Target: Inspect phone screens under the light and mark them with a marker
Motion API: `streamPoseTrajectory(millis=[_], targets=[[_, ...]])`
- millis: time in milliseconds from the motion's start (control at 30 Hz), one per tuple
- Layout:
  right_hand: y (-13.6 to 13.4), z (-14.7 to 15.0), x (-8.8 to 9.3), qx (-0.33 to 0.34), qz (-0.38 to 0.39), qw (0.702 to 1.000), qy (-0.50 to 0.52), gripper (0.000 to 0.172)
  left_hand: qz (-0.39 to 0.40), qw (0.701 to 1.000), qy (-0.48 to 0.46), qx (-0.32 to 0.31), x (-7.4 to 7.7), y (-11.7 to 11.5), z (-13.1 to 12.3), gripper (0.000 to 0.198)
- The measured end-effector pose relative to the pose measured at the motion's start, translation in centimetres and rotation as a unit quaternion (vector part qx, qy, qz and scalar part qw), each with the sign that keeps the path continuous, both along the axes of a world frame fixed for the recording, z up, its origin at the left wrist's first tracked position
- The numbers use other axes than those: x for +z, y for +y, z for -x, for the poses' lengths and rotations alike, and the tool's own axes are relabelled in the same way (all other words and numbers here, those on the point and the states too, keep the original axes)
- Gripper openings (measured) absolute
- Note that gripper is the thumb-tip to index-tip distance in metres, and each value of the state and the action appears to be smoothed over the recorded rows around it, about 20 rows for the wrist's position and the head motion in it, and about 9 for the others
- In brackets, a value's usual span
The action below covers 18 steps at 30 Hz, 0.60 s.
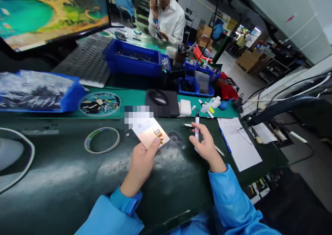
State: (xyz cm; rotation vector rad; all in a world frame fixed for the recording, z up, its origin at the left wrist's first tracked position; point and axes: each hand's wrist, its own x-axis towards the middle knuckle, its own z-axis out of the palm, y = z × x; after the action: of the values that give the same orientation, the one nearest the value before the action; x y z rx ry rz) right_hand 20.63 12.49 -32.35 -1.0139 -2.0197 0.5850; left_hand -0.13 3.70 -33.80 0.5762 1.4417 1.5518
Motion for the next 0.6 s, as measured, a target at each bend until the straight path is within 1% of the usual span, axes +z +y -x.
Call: streamPoseTrajectory(millis=[33,67,100,233,367,467,600], targets=[[-0.05,0.1,-0.02,-0.002,0.001,1.0,-0.002,0.029,-0.003,1.0,0.006,0.001,-0.01,0.03,0.06,0.075],[-0.12,0.25,-0.04,-0.005,0.002,1.0,-0.005,0.022,-0.006,1.0,0.011,0.001,-0.04,0.06,0.12,0.073],[-0.2,0.42,-0.06,-0.009,0.004,1.0,-0.011,0.021,-0.008,1.0,0.015,-0.001,-0.07,0.08,0.18,0.071],[-0.32,0.81,-0.25,-0.019,0.027,0.997,-0.065,0.021,-0.019,1.0,0.02,-0.003,-0.15,0.2,0.26,0.063],[-0.17,0.69,-0.5,-0.027,0.051,0.992,-0.11,0.02,-0.03,0.999,0.012,-0.01,-0.17,0.25,0.09,0.06],[-0.1,0.65,-0.53,-0.013,0.049,0.99,-0.13,0.02,-0.034,0.999,0.014,-0.016,-0.19,0.18,-0.03,0.057],[-0.06,0.72,-0.48,0.008,0.027,0.991,-0.134,0.019,-0.043,0.999,0.016,-0.024,-0.13,0.03,-0.05,0.054]])
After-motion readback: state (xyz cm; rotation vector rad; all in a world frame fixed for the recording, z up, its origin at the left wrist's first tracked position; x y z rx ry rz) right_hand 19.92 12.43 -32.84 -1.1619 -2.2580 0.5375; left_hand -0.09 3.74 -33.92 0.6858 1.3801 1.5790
